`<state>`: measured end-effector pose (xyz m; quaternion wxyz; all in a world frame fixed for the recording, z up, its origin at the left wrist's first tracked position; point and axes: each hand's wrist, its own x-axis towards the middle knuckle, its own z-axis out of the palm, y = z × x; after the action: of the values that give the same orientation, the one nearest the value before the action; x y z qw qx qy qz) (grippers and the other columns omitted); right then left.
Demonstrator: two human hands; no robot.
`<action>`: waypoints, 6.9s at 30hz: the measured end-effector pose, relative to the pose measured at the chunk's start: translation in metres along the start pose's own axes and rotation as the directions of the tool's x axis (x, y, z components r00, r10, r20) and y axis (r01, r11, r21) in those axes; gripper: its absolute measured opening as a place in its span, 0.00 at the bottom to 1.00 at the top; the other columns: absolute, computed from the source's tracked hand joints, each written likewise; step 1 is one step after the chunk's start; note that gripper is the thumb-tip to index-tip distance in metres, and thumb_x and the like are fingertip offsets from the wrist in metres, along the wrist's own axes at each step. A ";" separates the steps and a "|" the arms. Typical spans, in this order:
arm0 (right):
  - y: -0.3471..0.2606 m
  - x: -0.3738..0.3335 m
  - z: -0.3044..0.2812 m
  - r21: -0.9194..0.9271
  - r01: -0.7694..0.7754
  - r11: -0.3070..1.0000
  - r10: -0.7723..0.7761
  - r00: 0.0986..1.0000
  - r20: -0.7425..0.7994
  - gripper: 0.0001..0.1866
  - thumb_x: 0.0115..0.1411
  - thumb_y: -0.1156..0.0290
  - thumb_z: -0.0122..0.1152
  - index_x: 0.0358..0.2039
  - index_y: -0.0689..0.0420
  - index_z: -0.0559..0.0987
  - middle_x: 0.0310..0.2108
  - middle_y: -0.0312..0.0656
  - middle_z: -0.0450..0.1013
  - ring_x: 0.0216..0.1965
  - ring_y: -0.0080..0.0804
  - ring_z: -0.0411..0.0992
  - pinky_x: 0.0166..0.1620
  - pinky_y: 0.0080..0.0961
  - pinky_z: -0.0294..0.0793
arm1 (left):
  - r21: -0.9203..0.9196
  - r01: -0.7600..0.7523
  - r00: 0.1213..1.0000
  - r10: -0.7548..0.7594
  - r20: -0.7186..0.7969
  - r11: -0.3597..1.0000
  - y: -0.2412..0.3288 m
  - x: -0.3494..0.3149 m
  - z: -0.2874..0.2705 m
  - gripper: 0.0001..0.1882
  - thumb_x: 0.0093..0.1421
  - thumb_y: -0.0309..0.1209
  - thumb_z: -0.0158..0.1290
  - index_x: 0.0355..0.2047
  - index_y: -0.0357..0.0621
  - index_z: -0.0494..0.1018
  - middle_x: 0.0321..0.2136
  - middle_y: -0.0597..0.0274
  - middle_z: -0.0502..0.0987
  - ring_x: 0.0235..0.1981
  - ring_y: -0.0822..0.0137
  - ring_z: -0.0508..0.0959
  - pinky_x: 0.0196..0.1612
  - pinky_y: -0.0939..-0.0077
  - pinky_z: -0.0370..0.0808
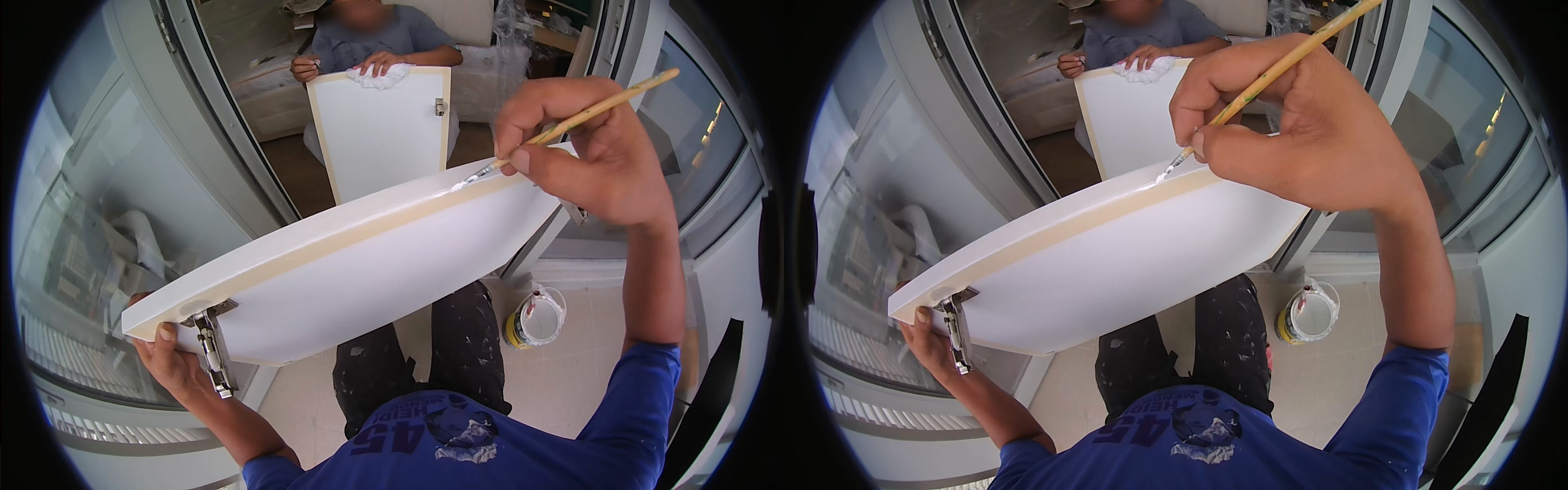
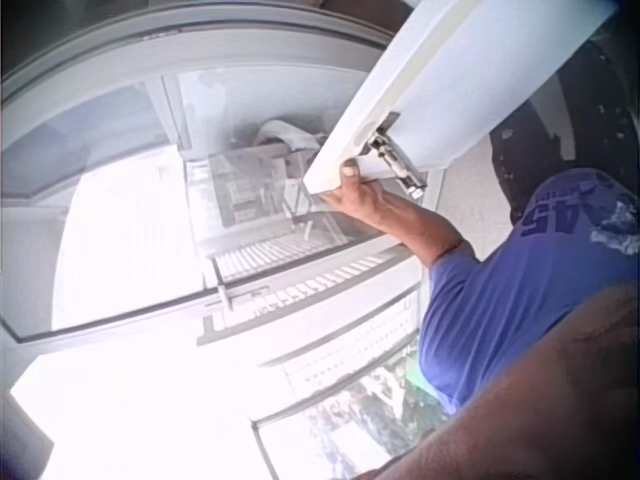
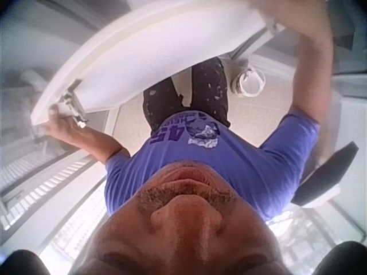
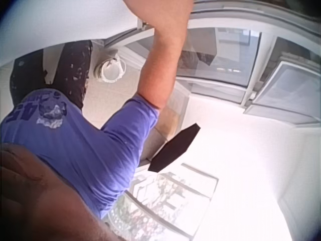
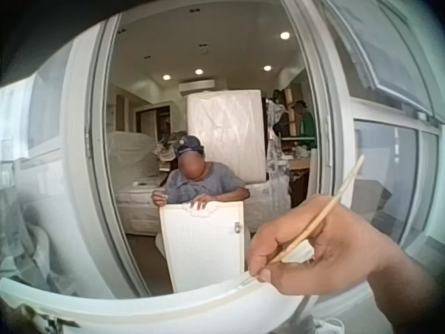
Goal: The person applies white paint to the edges of a cabinet door using a small brush, occasionally dipping the brush into a paint bucket on the floor.
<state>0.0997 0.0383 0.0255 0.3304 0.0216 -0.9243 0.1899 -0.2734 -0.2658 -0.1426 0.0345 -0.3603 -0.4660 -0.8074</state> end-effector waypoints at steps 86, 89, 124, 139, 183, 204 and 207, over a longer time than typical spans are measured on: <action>0.017 -0.033 -0.013 0.002 -0.092 0.996 0.092 0.995 -0.034 0.05 0.53 0.80 0.59 0.32 0.62 0.80 0.29 0.40 0.77 0.32 0.27 0.75 0.38 0.24 0.72 | -0.008 0.019 0.999 -0.019 -0.048 1.000 -0.001 -0.002 -0.003 0.40 0.43 0.34 0.72 0.52 0.29 0.65 0.42 0.54 0.72 0.45 0.61 0.74 0.54 0.70 0.70; 0.018 -0.032 -0.010 0.033 -0.061 0.998 0.063 0.997 -0.046 0.05 0.53 0.80 0.59 0.31 0.62 0.80 0.29 0.40 0.77 0.32 0.27 0.75 0.38 0.24 0.72 | -0.011 0.031 0.999 -0.031 -0.032 0.999 -0.002 0.000 -0.005 0.40 0.43 0.34 0.72 0.52 0.29 0.65 0.42 0.54 0.72 0.46 0.61 0.74 0.54 0.70 0.70; 0.007 0.000 0.003 0.129 -0.049 0.990 0.045 0.998 0.032 0.06 0.50 0.78 0.59 0.30 0.63 0.80 0.28 0.40 0.77 0.32 0.28 0.75 0.39 0.25 0.71 | 0.026 -0.001 0.998 0.003 -0.057 1.000 0.000 -0.002 0.004 0.41 0.42 0.38 0.73 0.52 0.30 0.66 0.41 0.55 0.72 0.44 0.62 0.74 0.53 0.70 0.69; 0.009 -0.010 -0.013 0.091 -0.050 0.995 0.048 0.999 0.019 0.03 0.52 0.78 0.60 0.29 0.62 0.80 0.29 0.39 0.77 0.31 0.26 0.74 0.38 0.25 0.71 | 0.017 0.009 0.999 -0.008 -0.043 1.000 0.002 -0.002 0.007 0.42 0.41 0.39 0.74 0.52 0.31 0.66 0.41 0.55 0.72 0.45 0.62 0.74 0.53 0.70 0.69; 0.012 -0.018 -0.017 0.005 -0.031 1.000 0.031 0.998 0.046 0.07 0.47 0.80 0.59 0.29 0.62 0.81 0.28 0.42 0.78 0.31 0.33 0.77 0.37 0.28 0.74 | 0.027 -0.011 0.999 0.012 -0.042 1.000 0.006 -0.003 0.012 0.41 0.42 0.38 0.74 0.51 0.32 0.66 0.41 0.55 0.72 0.44 0.62 0.74 0.53 0.70 0.69; 0.021 -0.016 -0.015 0.064 0.032 0.997 -0.031 0.999 -0.011 0.06 0.48 0.79 0.59 0.28 0.62 0.80 0.28 0.42 0.78 0.31 0.31 0.76 0.37 0.27 0.73 | 0.021 0.003 0.999 -0.002 -0.040 1.000 -0.003 0.002 -0.004 0.44 0.43 0.36 0.73 0.55 0.29 0.63 0.44 0.53 0.72 0.48 0.60 0.74 0.56 0.68 0.69; 0.021 -0.010 -0.009 0.063 0.052 0.997 -0.054 0.998 0.021 0.06 0.48 0.79 0.60 0.28 0.62 0.80 0.28 0.41 0.78 0.31 0.31 0.76 0.37 0.28 0.72 | 0.023 0.005 0.997 -0.003 -0.080 1.000 -0.005 0.002 -0.007 0.43 0.43 0.37 0.73 0.55 0.30 0.64 0.44 0.53 0.72 0.47 0.60 0.74 0.56 0.69 0.69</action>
<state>0.1092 0.0606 0.0184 0.3241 0.0586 -0.9206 0.2096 -0.2801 -0.2677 -0.1471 0.0554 -0.3265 -0.4741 -0.8158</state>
